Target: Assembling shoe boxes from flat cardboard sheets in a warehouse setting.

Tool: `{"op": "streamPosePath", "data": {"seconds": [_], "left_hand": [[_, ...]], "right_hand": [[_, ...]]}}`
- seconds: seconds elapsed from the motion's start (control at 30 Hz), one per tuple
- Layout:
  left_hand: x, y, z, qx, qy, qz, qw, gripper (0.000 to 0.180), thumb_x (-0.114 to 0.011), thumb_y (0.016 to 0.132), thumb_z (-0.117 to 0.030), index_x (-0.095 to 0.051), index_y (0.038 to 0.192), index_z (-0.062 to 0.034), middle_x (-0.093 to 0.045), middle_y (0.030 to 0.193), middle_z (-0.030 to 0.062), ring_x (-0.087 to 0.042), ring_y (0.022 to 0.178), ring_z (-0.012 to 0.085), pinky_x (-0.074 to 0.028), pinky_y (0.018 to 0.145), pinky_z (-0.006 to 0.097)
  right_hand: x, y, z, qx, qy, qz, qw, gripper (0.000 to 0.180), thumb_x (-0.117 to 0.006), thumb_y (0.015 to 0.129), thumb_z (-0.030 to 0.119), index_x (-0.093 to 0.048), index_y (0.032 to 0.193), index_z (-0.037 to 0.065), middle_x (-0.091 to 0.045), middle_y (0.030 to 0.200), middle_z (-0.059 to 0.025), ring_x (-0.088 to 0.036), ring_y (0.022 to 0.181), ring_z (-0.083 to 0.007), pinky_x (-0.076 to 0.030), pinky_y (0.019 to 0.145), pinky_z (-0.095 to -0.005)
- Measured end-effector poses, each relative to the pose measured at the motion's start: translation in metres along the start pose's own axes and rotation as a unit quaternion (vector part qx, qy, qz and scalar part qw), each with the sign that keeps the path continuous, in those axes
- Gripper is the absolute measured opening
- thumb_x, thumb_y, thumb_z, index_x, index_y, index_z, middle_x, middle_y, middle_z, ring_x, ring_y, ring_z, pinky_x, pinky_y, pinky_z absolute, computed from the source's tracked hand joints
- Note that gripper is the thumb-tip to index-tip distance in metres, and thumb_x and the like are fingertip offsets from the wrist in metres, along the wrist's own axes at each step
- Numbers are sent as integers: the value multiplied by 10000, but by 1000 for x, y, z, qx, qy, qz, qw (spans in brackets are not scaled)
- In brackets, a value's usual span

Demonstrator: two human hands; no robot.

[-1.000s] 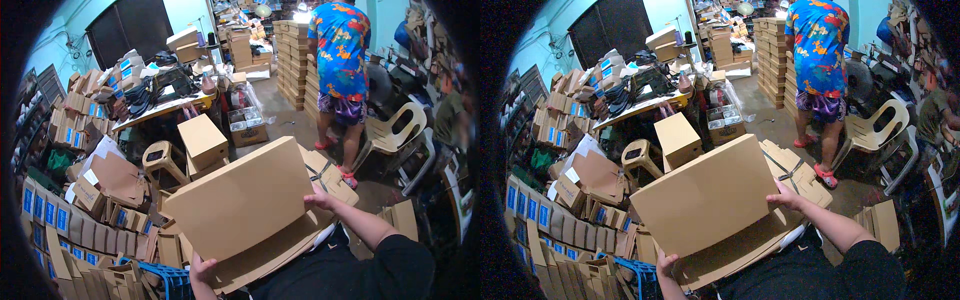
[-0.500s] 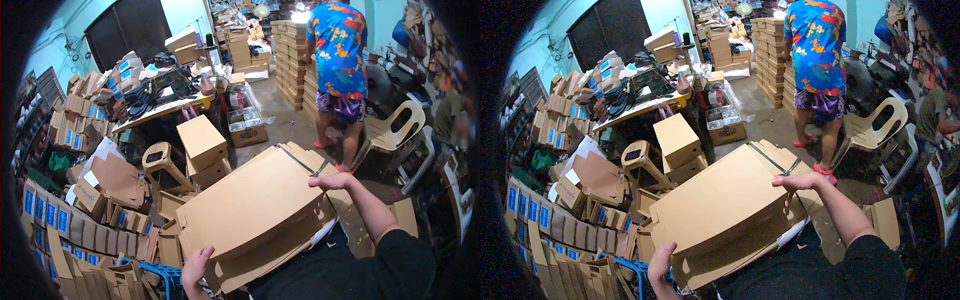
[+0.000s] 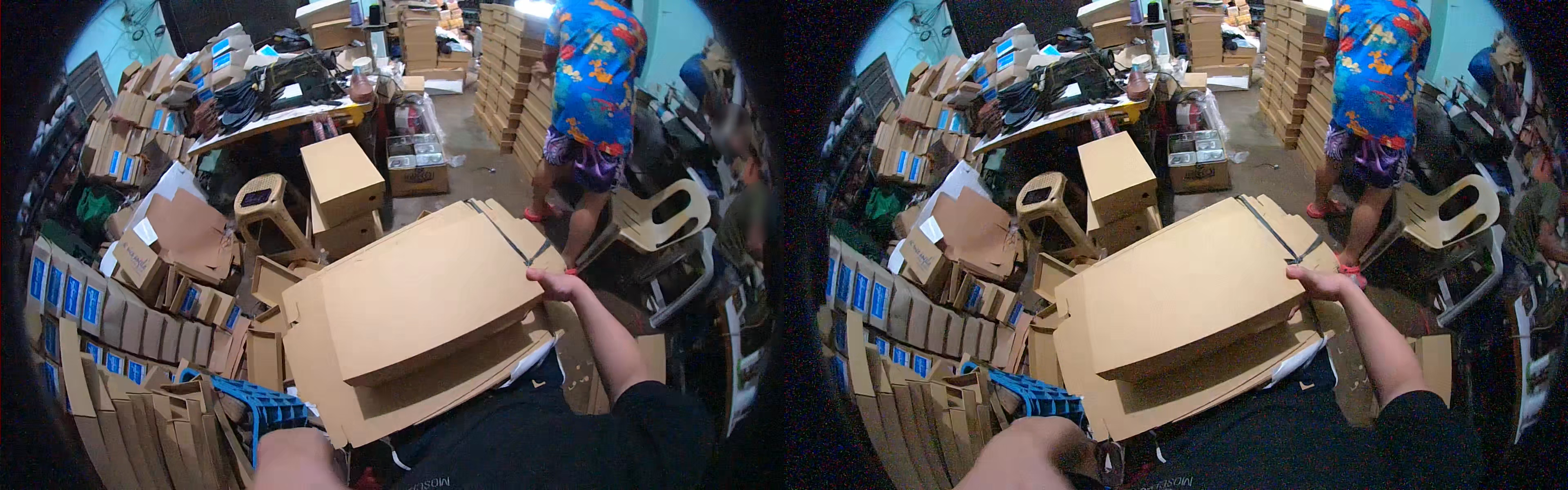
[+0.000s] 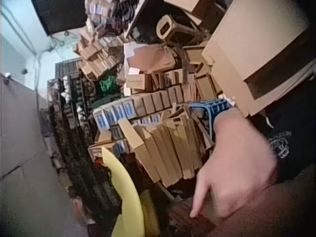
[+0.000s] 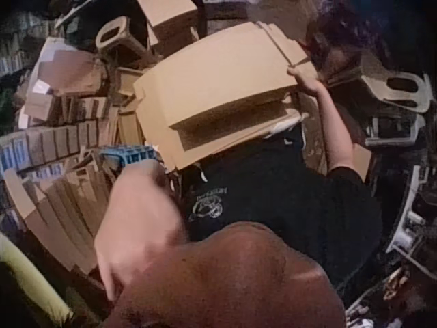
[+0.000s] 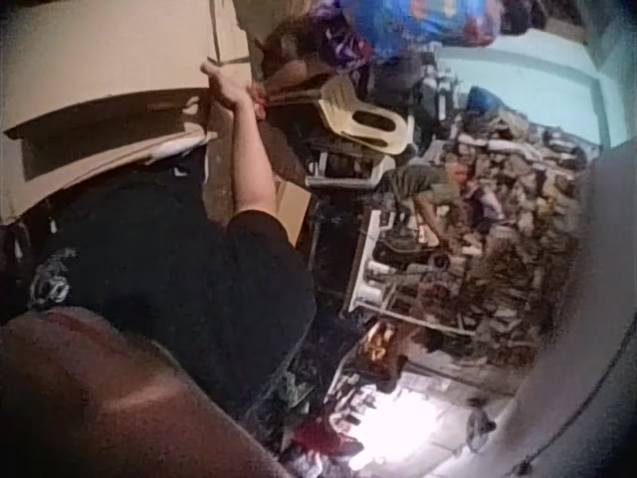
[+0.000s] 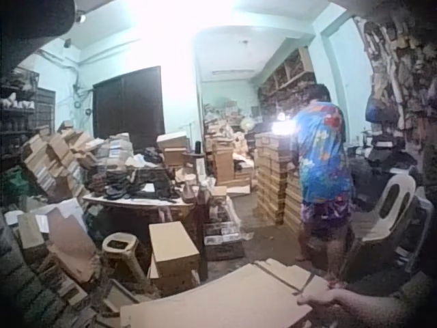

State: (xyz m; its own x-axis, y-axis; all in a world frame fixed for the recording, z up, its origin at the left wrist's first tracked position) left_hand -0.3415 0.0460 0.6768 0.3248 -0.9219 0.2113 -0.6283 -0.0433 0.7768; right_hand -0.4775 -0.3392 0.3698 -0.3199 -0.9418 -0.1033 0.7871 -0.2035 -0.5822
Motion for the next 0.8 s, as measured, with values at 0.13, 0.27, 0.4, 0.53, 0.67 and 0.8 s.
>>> {"op": "streamPosePath", "data": {"seconds": [0.13, 0.27, 0.4, 0.53, 0.67, 0.8], "left_hand": [[50, -43, 50, 207, 161, -130, 956, 426, -638, 947, -461, -637, 1071, -54, -654, 1003, 155, -653, 950, 316, -505, 850, 468], [117, -146, 48, 560, 558, -300, 533, 649, -707, 884, -510, -588, 1331, -55, -600, 1328, 173, -552, 1246, 378, -442, 1048, 483], [119, -240, 44, 575, 719, -303, 246, 684, -703, 873, -535, -579, 1336, -47, -586, 1338, 185, -511, 1293, 371, -364, 1116, 485], [126, -223, 41, 554, 665, -414, 281, 699, -716, 843, -545, -586, 1275, -12, -628, 1194, 190, -557, 1173, 347, -358, 1049, 471], [131, -241, 59, 578, 673, -387, 251, 680, -690, 855, -573, -600, 1209, 1, -626, 1099, 183, -573, 1101, 349, -379, 1011, 459], [138, -274, 60, 621, 629, -397, 247, 684, -663, 873, -587, -596, 1222, -2, -626, 1127, 191, -573, 1114, 360, -389, 1003, 473]], "right_hand": [[4, 3, -6, 11, 18, 0, 1000, 746, -528, 985, 556, -343, 1563, 123, -422, 1569, -51, -405, 1430, -232, -331, 1167, -477], [56, 23, -63, 60, 13, -14, 998, 818, -569, 955, 551, -318, 1567, 69, -398, 1581, -64, -387, 1433, -227, -274, 1200, -424], [16, 4, -1, 133, -127, -16, 983, 867, -560, 963, 507, -194, 1605, 54, -284, 1635, -100, -268, 1494, -219, -161, 1236, -366], [2, -5, 31, 145, -61, 11, 988, 978, -676, 907, 447, -133, 1610, 38, -248, 1646, -111, -285, 1484, -222, -191, 1225, -363], [2, -17, 82, 255, -374, -194, 870, 1015, -721, 878, 490, -159, 1606, 61, -270, 1623, -171, -265, 1500, -275, -231, 1221, -404], [-28, -23, 149, 357, -393, -235, 814, 904, -678, 895, 572, -319, 1552, 65, -325, 1574, -227, -280, 1490, -360, -246, 1221, -449]]}}
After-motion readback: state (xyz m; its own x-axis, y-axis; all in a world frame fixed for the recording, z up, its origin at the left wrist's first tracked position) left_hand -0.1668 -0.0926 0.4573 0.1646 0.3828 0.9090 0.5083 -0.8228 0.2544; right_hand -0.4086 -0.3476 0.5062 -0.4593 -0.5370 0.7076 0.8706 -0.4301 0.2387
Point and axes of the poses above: each hand's wrist, its own y-axis towards the middle knuckle, its own x-axis out of the back of the hand, z = x × y, the point moved 5 cm from there along y, towards the middle knuckle
